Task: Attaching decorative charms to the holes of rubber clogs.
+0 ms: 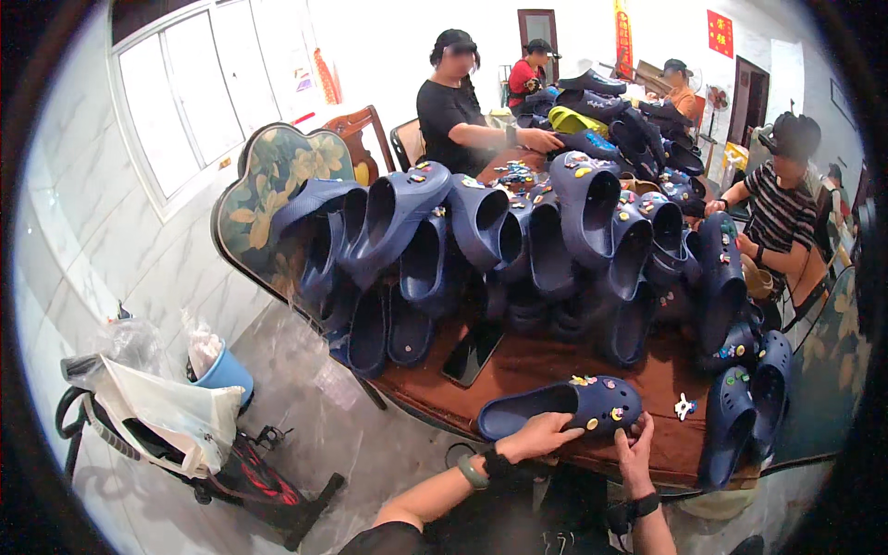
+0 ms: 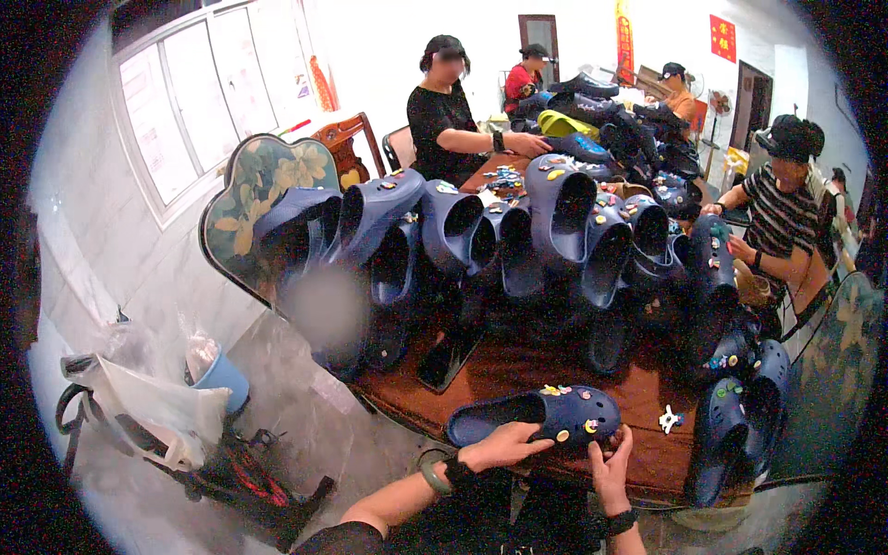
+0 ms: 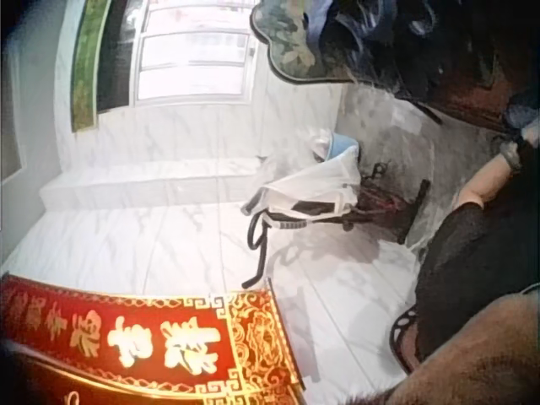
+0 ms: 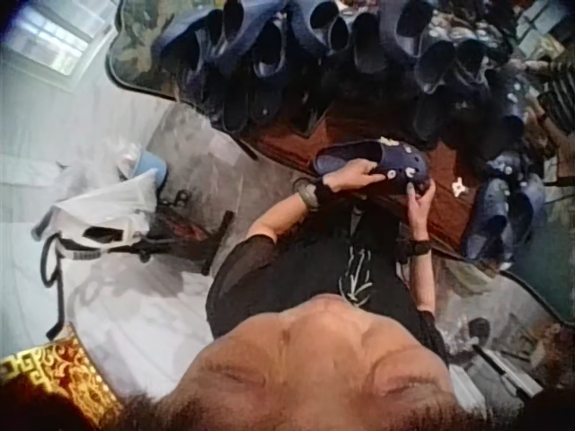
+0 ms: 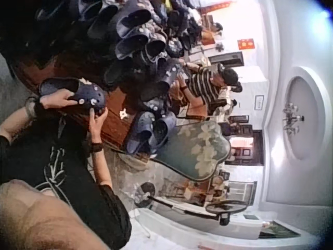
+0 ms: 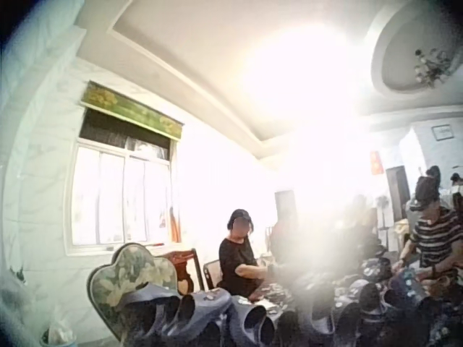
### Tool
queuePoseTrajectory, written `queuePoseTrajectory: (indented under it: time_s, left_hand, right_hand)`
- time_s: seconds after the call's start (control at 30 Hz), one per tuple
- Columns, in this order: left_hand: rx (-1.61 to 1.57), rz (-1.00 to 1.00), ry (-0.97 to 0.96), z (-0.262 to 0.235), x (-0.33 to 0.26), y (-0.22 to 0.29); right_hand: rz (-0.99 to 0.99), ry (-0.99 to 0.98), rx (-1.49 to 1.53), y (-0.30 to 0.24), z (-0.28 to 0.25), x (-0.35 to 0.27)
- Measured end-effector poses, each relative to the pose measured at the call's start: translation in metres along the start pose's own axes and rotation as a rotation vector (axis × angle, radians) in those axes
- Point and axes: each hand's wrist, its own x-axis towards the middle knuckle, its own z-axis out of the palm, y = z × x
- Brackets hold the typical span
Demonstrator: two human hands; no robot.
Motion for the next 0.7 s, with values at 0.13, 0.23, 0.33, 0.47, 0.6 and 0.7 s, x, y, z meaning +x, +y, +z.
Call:
queuePoseTrajectory:
  time_s: [0.13,0.23,0.33,0.47,0.6,0.7]
  left_hand:
    - [-0.533,0.054,0.024,0.008,-0.002,0.003]
    - [-1.13,0.042,0.089,-0.002,-0.008,0.052]
    - [-1.221,0.022,0.168,0.02,-0.012,0.071]
    - [-1.265,-0.016,0.157,0.036,-0.009,0.072]
    - [-0.899,0.047,-0.096,0.039,-0.016,0.072]
    - [-0.746,0.115,-0.182,0.015,-0.028,0.081]
  right_hand:
    - [0.184,-0.086,0.165,-0.017,-0.004,-0.027]
    - [0.092,-0.272,0.218,-0.054,0.009,-0.035]
    - [-0.045,-0.34,0.242,-0.078,0.034,-0.035]
    - [-0.092,-0.363,0.078,-0.084,0.019,-0.026]
    - [-0.199,-0.351,-0.156,-0.049,0.014,-0.03]
    - [0.16,-0.271,0.35,-0.061,0.013,-0.03]
